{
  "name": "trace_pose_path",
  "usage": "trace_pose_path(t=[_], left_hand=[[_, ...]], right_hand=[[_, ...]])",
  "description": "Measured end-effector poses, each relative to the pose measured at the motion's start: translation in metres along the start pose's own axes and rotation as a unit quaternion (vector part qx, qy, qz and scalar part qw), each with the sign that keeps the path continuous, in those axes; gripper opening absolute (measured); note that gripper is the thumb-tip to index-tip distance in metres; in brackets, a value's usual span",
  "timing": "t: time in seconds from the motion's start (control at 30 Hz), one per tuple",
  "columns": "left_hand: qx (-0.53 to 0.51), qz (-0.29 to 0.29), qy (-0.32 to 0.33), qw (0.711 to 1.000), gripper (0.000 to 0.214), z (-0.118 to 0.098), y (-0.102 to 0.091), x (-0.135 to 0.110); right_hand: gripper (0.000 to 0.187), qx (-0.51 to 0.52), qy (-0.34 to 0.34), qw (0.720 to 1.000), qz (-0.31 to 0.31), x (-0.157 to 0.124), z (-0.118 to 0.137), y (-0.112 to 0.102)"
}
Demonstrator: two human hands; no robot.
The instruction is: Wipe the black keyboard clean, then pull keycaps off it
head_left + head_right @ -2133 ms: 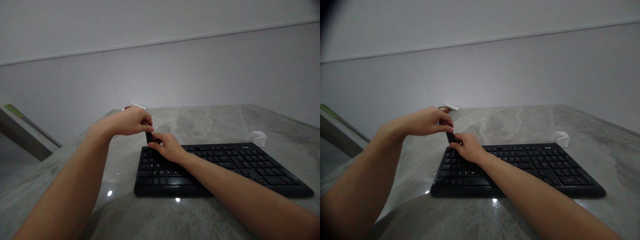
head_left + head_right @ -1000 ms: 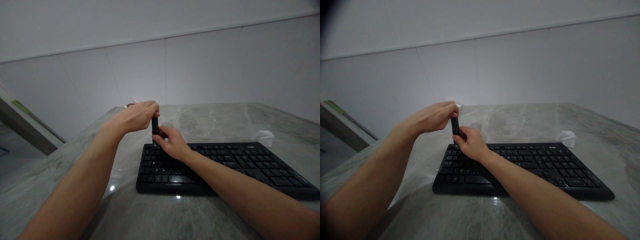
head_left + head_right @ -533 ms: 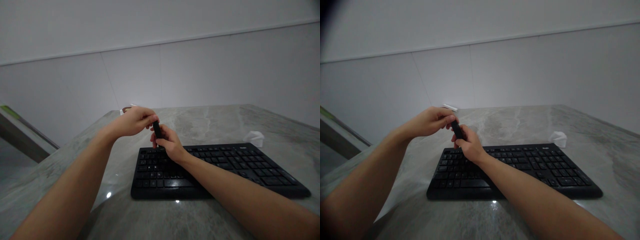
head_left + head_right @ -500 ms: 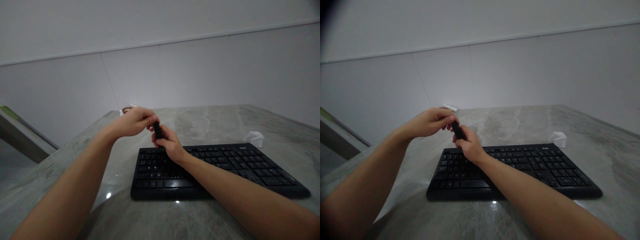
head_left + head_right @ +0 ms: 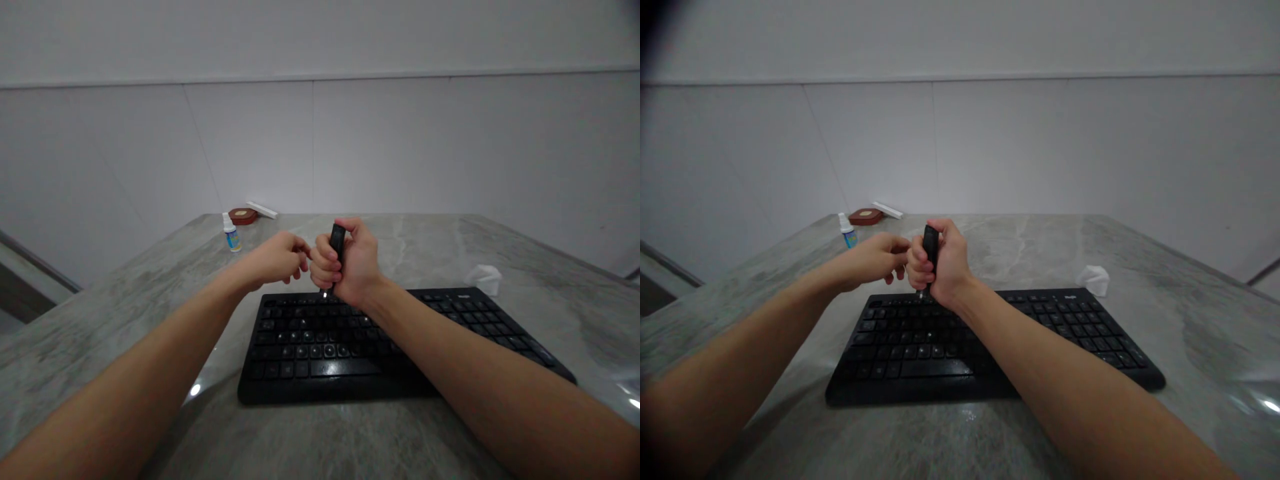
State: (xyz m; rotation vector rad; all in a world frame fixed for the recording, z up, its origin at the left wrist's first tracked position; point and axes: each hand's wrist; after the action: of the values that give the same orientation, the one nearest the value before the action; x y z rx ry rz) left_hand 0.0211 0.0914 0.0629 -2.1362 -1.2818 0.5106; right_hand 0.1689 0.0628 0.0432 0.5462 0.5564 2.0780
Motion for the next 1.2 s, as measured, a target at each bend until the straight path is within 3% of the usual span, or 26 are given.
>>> trace_pose_path(t=[0.23, 0.37, 0.47, 0.9, 1.2], left_hand=[[-0.144, 0.154, -0.011, 0.977, 0.004, -0.007, 0.022, -0.010], [-0.242, 0.224, 0.022, 0.944, 0.010, -0.014, 0.019, -0.015], [-0.238, 0.253, 0.045, 0.937, 0.011, -0.018, 0.011, -0.018], [-0.171, 0.240, 0.069, 0.953, 0.014, -0.020, 0.007, -0.019], [-0.167, 0.224, 0.057, 0.959, 0.012, -0.024, 0.006, -0.022]], right_hand=[[0.061, 0.007, -0.057, 0.998, -0.032, -0.011, 0.036, 0.017], [0.063, -0.003, -0.071, 0.995, -0.066, -0.016, 0.046, 0.024], [0.063, -0.004, -0.064, 0.996, -0.068, -0.017, 0.047, 0.027], [0.060, -0.015, -0.050, 0.996, -0.071, -0.016, 0.044, 0.029], [0.050, 0.043, -0.054, 0.988, -0.135, -0.016, 0.045, 0.028]])
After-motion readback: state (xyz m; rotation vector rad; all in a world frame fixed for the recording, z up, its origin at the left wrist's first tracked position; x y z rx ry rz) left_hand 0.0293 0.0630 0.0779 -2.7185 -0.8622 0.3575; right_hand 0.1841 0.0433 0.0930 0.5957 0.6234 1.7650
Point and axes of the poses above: each hand's wrist, its own x-axis towards the middle knuckle, its own y-axis out of the palm, z = x × y
